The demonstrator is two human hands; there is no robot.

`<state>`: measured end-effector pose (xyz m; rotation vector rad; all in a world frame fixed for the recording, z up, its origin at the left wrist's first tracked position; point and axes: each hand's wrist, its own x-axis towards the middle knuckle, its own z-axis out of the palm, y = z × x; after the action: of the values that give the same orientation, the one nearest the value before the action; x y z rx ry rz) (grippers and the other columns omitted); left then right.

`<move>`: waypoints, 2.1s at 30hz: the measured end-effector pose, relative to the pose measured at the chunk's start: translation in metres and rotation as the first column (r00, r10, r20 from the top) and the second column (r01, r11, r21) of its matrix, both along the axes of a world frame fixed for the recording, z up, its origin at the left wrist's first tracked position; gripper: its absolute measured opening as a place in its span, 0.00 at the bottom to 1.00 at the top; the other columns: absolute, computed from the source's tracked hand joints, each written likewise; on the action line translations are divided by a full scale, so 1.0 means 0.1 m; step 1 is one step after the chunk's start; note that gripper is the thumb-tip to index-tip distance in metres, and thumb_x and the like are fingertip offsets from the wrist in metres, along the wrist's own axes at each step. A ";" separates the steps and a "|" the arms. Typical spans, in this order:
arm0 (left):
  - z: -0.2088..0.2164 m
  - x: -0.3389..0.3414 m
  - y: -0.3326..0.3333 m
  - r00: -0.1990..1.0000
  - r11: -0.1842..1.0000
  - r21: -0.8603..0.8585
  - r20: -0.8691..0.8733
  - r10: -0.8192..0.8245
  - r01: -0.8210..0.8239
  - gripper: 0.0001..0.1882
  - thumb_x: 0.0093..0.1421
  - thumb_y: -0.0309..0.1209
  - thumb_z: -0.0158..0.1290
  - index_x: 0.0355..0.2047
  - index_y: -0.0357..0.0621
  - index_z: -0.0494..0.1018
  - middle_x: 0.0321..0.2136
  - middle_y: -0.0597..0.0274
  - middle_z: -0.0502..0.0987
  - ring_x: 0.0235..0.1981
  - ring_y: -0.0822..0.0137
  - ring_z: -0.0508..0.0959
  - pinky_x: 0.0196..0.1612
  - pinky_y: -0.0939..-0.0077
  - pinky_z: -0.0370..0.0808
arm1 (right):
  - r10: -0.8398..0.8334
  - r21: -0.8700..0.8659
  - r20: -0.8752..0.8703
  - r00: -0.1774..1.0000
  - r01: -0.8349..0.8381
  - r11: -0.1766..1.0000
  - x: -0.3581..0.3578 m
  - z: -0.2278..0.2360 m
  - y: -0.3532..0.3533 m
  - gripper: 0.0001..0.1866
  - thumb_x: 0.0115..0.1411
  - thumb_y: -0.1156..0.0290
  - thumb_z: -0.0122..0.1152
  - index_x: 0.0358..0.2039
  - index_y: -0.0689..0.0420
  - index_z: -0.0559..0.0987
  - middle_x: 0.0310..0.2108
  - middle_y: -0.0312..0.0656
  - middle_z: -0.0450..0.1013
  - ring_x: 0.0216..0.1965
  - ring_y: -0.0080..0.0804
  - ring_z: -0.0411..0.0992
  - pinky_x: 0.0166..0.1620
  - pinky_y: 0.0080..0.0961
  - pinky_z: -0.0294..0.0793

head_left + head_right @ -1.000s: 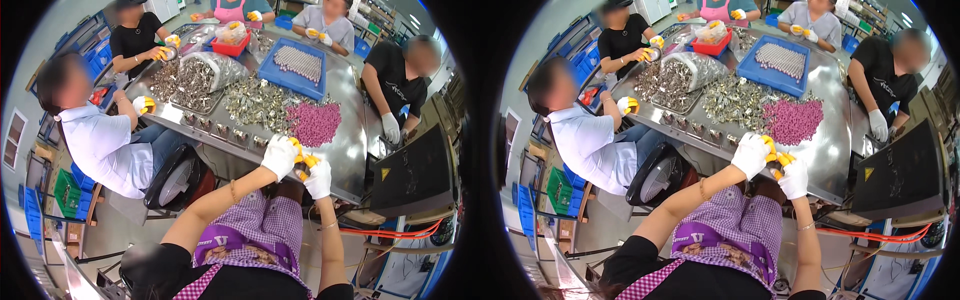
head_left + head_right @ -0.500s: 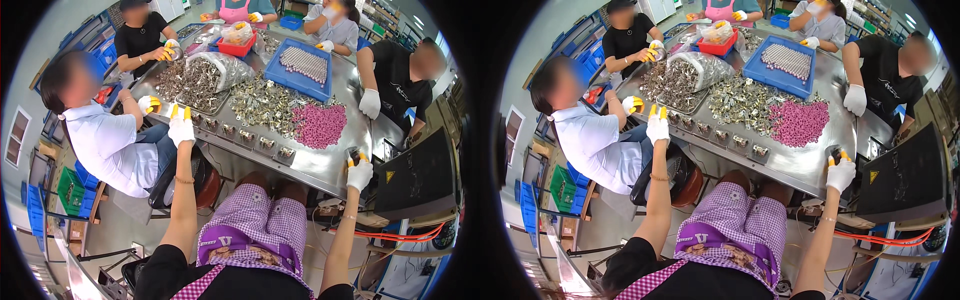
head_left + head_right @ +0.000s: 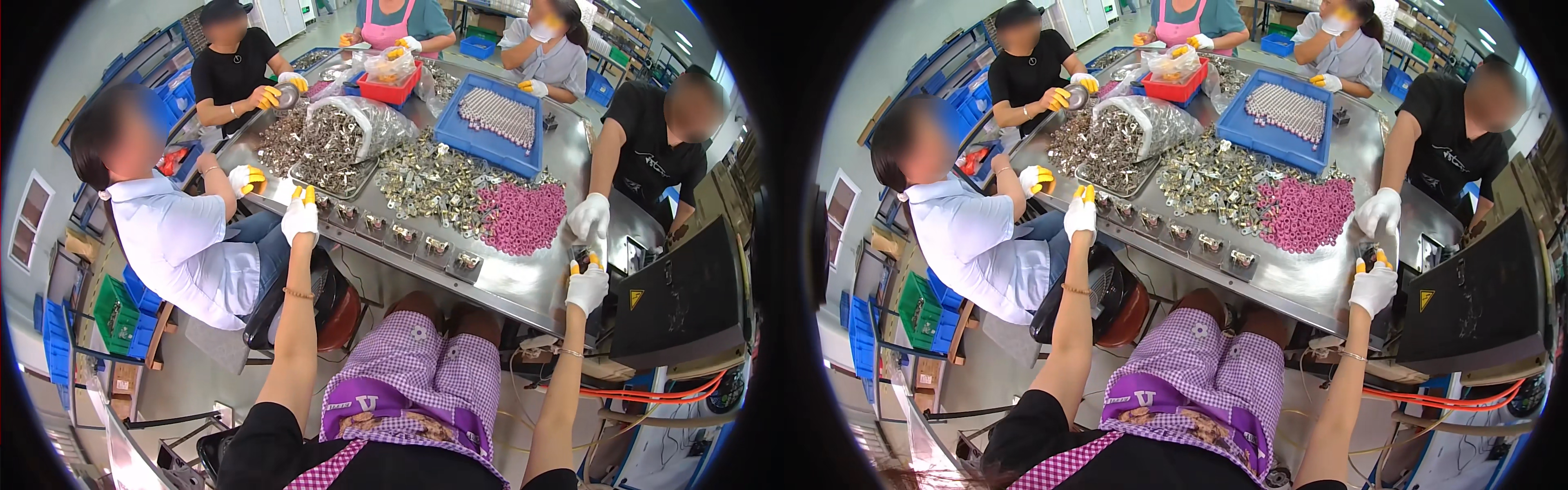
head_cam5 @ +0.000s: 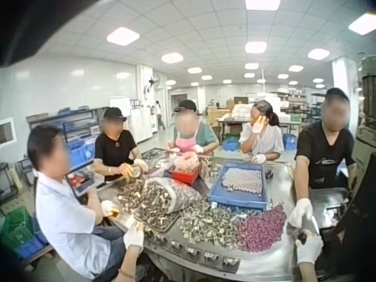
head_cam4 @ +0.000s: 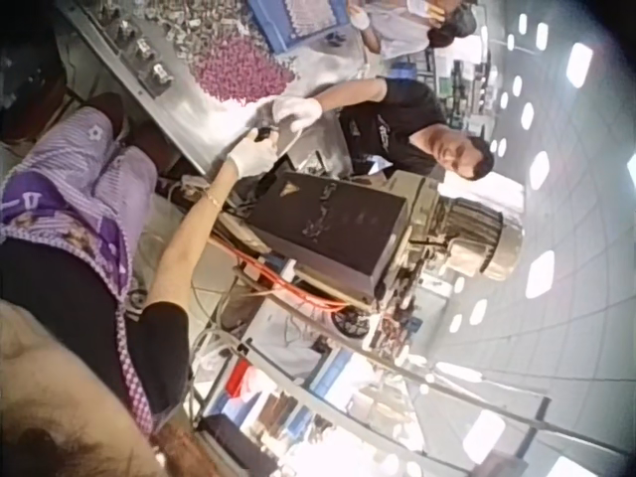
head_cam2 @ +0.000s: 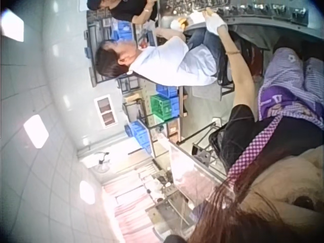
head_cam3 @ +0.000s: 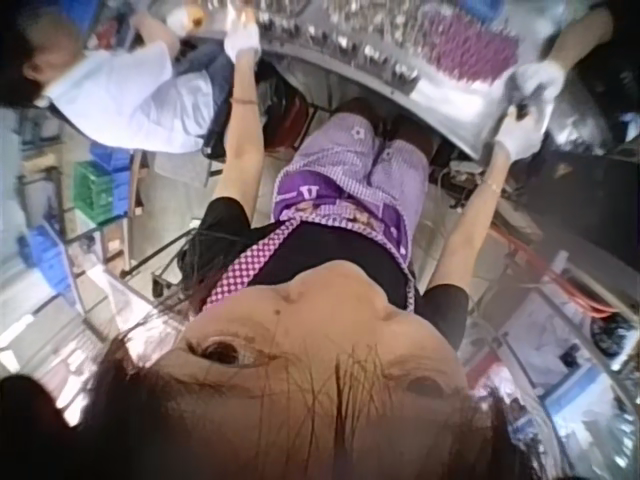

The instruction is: Sorting small pink components and inspecting them at a factory workbench.

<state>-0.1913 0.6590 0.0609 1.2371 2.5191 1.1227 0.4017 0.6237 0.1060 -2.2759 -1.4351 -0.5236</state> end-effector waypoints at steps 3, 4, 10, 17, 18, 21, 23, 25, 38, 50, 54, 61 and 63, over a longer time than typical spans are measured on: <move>0.04 0.07 -0.04 1.000 1.000 -0.030 0.007 0.005 -0.005 0.29 0.66 0.52 0.38 0.59 0.48 0.66 0.51 0.53 0.75 0.46 0.50 0.76 0.48 0.66 0.71 | -0.016 -0.033 0.001 1.000 0.016 0.999 -0.03 0.00 -0.03 0.23 0.53 0.56 0.64 0.47 0.53 0.79 0.31 0.46 0.76 0.30 0.44 0.74 0.37 0.36 0.75; 0.16 0.17 -0.08 1.000 1.000 -0.029 0.030 0.002 -0.001 0.29 0.66 0.52 0.39 0.59 0.48 0.66 0.51 0.53 0.75 0.46 0.50 0.76 0.48 0.66 0.71 | -0.029 -0.053 -0.004 1.000 0.028 0.998 -0.02 0.04 -0.02 0.23 0.53 0.56 0.64 0.47 0.53 0.79 0.32 0.46 0.76 0.30 0.44 0.74 0.37 0.36 0.75; 0.30 0.54 -0.26 0.998 0.999 -0.028 0.061 -0.013 0.015 0.29 0.66 0.52 0.39 0.58 0.48 0.67 0.50 0.54 0.76 0.46 0.51 0.77 0.47 0.66 0.71 | -0.030 -0.088 -0.051 0.998 0.026 0.996 -0.10 0.12 0.01 0.20 0.53 0.57 0.64 0.44 0.55 0.80 0.35 0.46 0.75 0.30 0.44 0.74 0.36 0.36 0.75; 0.40 1.08 -0.42 0.986 0.993 -0.043 0.132 -0.101 0.107 0.26 0.64 0.52 0.42 0.54 0.50 0.71 0.46 0.56 0.78 0.44 0.53 0.77 0.46 0.66 0.72 | -0.081 -0.120 0.010 0.997 0.082 0.989 0.07 0.07 0.18 0.22 0.55 0.55 0.61 0.46 0.53 0.79 0.34 0.47 0.77 0.31 0.44 0.75 0.35 0.38 0.75; 0.45 1.09 -0.41 0.986 0.985 -0.063 0.051 -0.158 0.161 0.25 0.64 0.52 0.43 0.53 0.50 0.72 0.45 0.56 0.79 0.43 0.54 0.78 0.45 0.67 0.72 | -0.107 -0.096 0.062 0.992 0.113 0.989 0.07 0.09 0.19 0.21 0.55 0.55 0.61 0.45 0.54 0.79 0.33 0.47 0.76 0.30 0.44 0.74 0.35 0.38 0.75; 0.54 1.14 -0.32 0.923 0.936 -0.144 -0.175 -0.343 0.320 0.23 0.61 0.50 0.47 0.50 0.51 0.75 0.42 0.57 0.80 0.41 0.55 0.78 0.44 0.67 0.72 | -0.199 -0.019 0.222 0.954 0.208 0.978 0.03 0.17 0.16 0.18 0.54 0.55 0.61 0.40 0.54 0.80 0.31 0.48 0.74 0.26 0.45 0.73 0.33 0.37 0.75; 0.43 1.01 -0.07 0.873 0.904 -0.100 -0.233 -0.428 0.417 0.19 0.56 0.44 0.55 0.44 0.51 0.78 0.37 0.58 0.81 0.37 0.56 0.79 0.42 0.66 0.73 | -0.325 0.029 0.154 0.933 0.324 0.946 -0.15 0.18 0.16 0.16 0.55 0.57 0.59 0.38 0.55 0.82 0.29 0.47 0.76 0.29 0.45 0.74 0.34 0.37 0.74; 0.62 1.06 0.07 0.818 0.838 -0.165 -0.185 -0.545 0.521 0.17 0.53 0.41 0.58 0.42 0.49 0.79 0.35 0.59 0.81 0.34 0.59 0.79 0.40 0.69 0.73 | -0.091 -0.040 0.020 0.996 0.092 0.995 -0.22 0.13 0.13 0.15 0.54 0.59 0.58 0.37 0.55 0.82 0.29 0.47 0.77 0.30 0.44 0.74 0.35 0.36 0.74; 0.72 1.50 0.44 0.554 0.577 -0.494 -0.210 -0.805 0.651 0.11 0.47 0.39 0.60 0.31 0.51 0.81 0.32 0.61 0.81 0.35 0.58 0.79 0.40 0.66 0.73 | 0.262 -0.130 -0.424 0.867 -0.344 0.930 -0.33 -0.07 0.24 0.11 0.55 0.68 0.59 0.38 0.55 0.83 0.35 0.43 0.78 0.32 0.41 0.74 0.39 0.30 0.73; 0.71 1.42 0.49 0.582 0.627 -0.427 -0.247 -0.774 0.652 0.13 0.48 0.43 0.58 0.31 0.52 0.81 0.32 0.60 0.81 0.32 0.56 0.78 0.37 0.66 0.72 | 0.529 0.229 -0.368 0.764 -0.477 0.848 -0.41 0.04 -0.28 0.09 0.55 0.70 0.61 0.35 0.58 0.82 0.35 0.42 0.78 0.32 0.39 0.74 0.40 0.27 0.72; 0.79 1.50 0.56 0.646 0.666 -0.366 -0.195 -0.738 0.651 0.12 0.49 0.43 0.57 0.30 0.51 0.80 0.32 0.60 0.81 0.31 0.55 0.78 0.36 0.66 0.72 | 0.649 0.289 -0.258 0.716 -0.584 0.759 -0.51 0.10 -0.57 0.08 0.54 0.73 0.63 0.36 0.59 0.82 0.36 0.41 0.78 0.33 0.36 0.74 0.40 0.25 0.72; 0.88 1.73 0.57 0.583 0.680 -0.300 -0.356 -0.731 0.669 0.12 0.52 0.43 0.55 0.28 0.49 0.78 0.30 0.59 0.80 0.30 0.55 0.77 0.37 0.66 0.72 | 0.566 -0.063 -0.578 0.588 -0.723 0.688 -0.51 0.32 -0.60 0.09 0.51 0.77 0.65 0.35 0.59 0.80 0.38 0.39 0.76 0.35 0.31 0.73 0.41 0.22 0.71; 0.87 1.77 0.56 0.616 0.690 -0.278 -0.312 -0.723 0.669 0.12 0.52 0.43 0.55 0.29 0.49 0.77 0.30 0.59 0.80 0.30 0.56 0.77 0.37 0.66 0.72 | 0.611 0.013 -0.584 0.535 -0.746 0.666 -0.48 0.20 -0.59 0.09 0.51 0.77 0.65 0.35 0.59 0.81 0.38 0.39 0.76 0.35 0.32 0.73 0.41 0.23 0.71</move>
<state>-0.0141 0.7150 0.1481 2.3076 1.8939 0.5180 0.3534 0.5649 0.1262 -1.5512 -1.9424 0.5499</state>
